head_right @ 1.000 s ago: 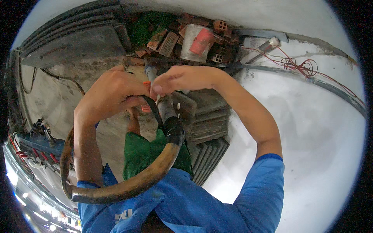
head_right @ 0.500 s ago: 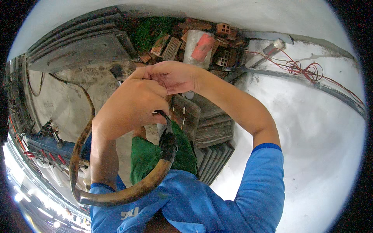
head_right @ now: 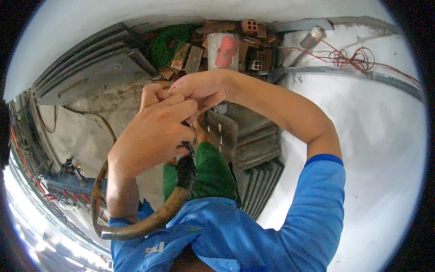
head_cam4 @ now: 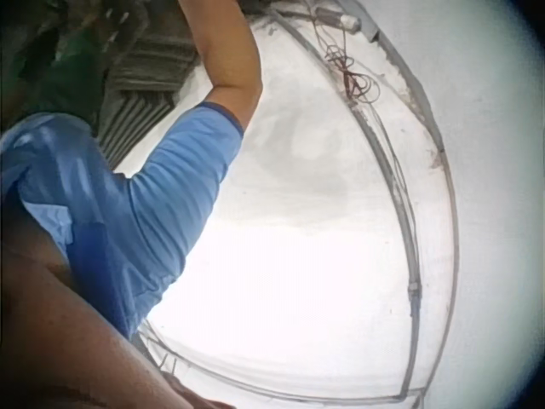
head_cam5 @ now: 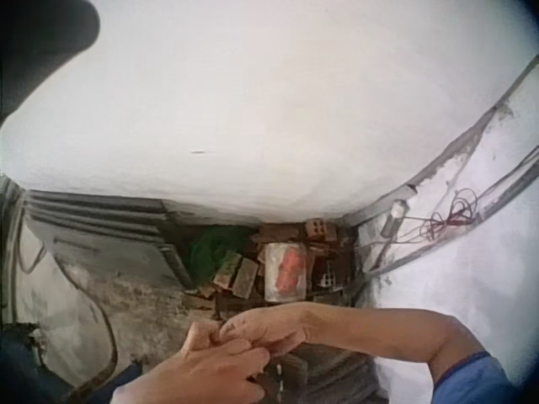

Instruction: The person handles a flexible hose and a black strap in a workshop. They attempt to fit a metal pipe into the hose, then wrap and secure the strap around the hose connection using both hands.

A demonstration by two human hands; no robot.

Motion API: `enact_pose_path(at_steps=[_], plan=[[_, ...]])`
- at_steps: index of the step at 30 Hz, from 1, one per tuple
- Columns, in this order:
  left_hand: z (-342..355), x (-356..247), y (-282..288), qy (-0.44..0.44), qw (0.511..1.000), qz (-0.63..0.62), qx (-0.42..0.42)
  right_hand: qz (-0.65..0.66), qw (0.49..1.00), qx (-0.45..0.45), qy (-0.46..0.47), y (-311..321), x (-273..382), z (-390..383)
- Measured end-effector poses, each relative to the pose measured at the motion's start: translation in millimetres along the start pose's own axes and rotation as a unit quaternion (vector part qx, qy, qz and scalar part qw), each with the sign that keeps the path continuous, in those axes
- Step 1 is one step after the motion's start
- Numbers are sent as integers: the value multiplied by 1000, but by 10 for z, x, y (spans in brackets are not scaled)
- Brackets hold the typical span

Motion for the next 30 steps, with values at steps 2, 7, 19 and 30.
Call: enact_pose_path(at_steps=[2, 7, 19, 30], plan=[[20, -53, -3, 1, 1000, 16, 18, 36, 999, -8, 18, -64, -58, -23], [4, -107, 109, 5, 999, 40, -26, 130, 957, -177, 191, -167, -33, -324], [-638, 13, -28, 187, 936, -221, -202, 215, 783, -254, 526, -106, -506, -1317], [-938, -192, -347, 202, 908, -330, -157, 345, 687, -227, 598, -219, -1228, -1553]])
Point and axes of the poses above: each hand's wrist, its own z-axis towards the middle knuckle, its own y-axis out of the back of the hand, x = y × z, the point moved 3 cm from there along z, towards the middle knuckle, and after that the axes turned 8 degrees about -x, right-handed, at the moved point
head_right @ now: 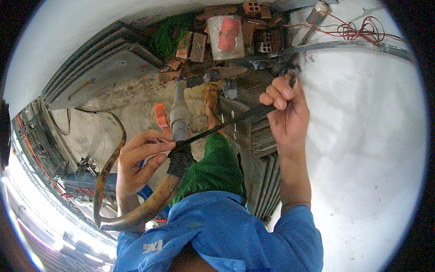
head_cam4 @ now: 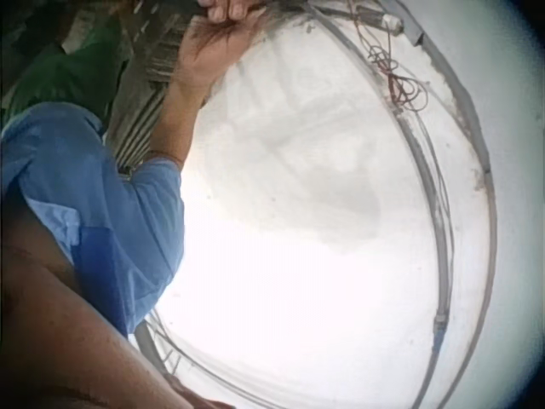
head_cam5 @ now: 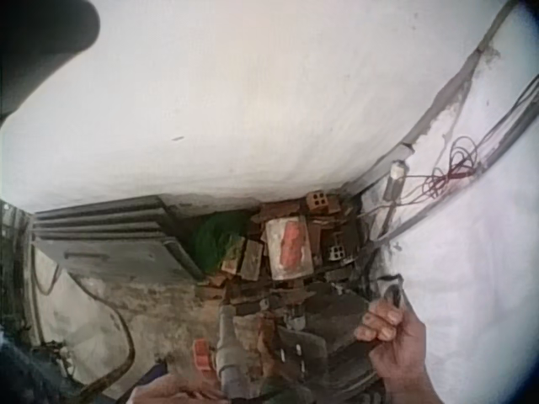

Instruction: The person handles a flexible hose and a black strap in a workshop. They attempt to fit a metal pipe into the hose, then wrap and secure the strap around the hose connection using both hands.

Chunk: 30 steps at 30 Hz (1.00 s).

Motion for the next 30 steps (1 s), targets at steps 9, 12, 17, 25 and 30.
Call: enact_pose_path(at_steps=[9, 12, 17, 25, 30], plan=[[463, 59, -135, 47, 989, -7, 138, 38, 998, 56, -9, -80, -28, -46], [584, 47, -145, 25, 986, -7, 165, 78, 991, 106, -37, -141, -69, 111], [594, -52, -145, 8, 987, 40, 153, 118, 980, 150, -49, -183, -201, 337], [582, 166, -278, 219, 936, -210, 177, 151, 976, 158, -22, -190, -384, 239], [689, 371, -417, 122, 936, -196, 266, 166, 975, 135, -67, -37, -384, 75]])
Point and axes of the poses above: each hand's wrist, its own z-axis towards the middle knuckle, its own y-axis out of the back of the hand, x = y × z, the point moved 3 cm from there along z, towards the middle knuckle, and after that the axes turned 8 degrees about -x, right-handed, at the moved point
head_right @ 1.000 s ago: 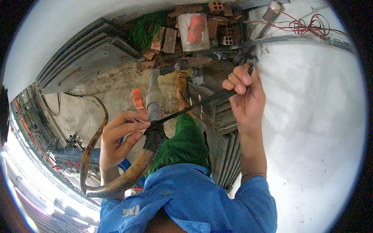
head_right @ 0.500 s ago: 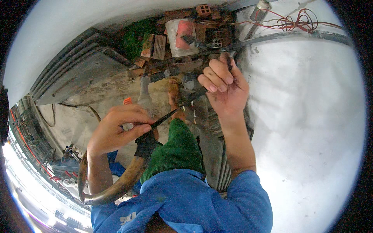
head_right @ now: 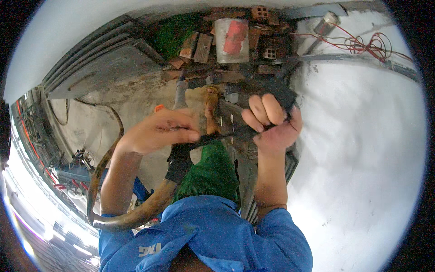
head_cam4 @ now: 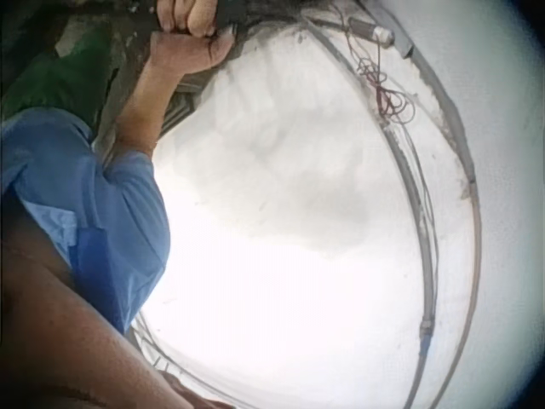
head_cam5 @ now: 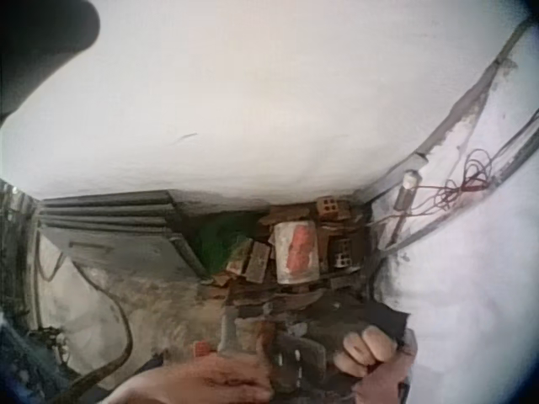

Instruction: The person handles a flexible hose and a black strap in a workshop. They attempt to fit a metal pipe into the hose, then wrap and secure the strap around the hose connection using both hands.

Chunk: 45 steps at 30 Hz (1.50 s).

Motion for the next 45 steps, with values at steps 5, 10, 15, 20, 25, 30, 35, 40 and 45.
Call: enact_pose_path(at_steps=[5, 10, 15, 20, 25, 30, 35, 40, 45], plan=[[90, 103, -48, -6, 999, 7, 53, -271, 961, 40, -29, -90, 182, -192], [121, 152, -12, 26, 996, 3, 91, -487, 863, 132, -24, -146, 274, -289], [79, 140, 54, 29, 995, 52, 78, -326, 943, -72, -17, 30, 293, -378], [-81, -28, 62, -49, 993, 80, -70, -172, 981, -87, 17, -115, 244, 2], [-433, -63, 80, -3, 958, -35, -286, -183, 980, 57, -56, -689, -142, 1177], [-766, 53, 8, -59, 954, -94, -278, -330, 885, 128, -302, -1231, -1436, 1953], [-1030, 384, -148, -84, 924, -231, -294, -447, 788, 88, -414, -1164, -2609, 1805], [-956, 790, -334, -137, 849, -443, -253, -460, 704, 82, -535, -854, -3139, 1590], [-698, 836, -364, -213, 846, -394, -289, -393, 712, 70, -578, -804, -2881, 1942]])
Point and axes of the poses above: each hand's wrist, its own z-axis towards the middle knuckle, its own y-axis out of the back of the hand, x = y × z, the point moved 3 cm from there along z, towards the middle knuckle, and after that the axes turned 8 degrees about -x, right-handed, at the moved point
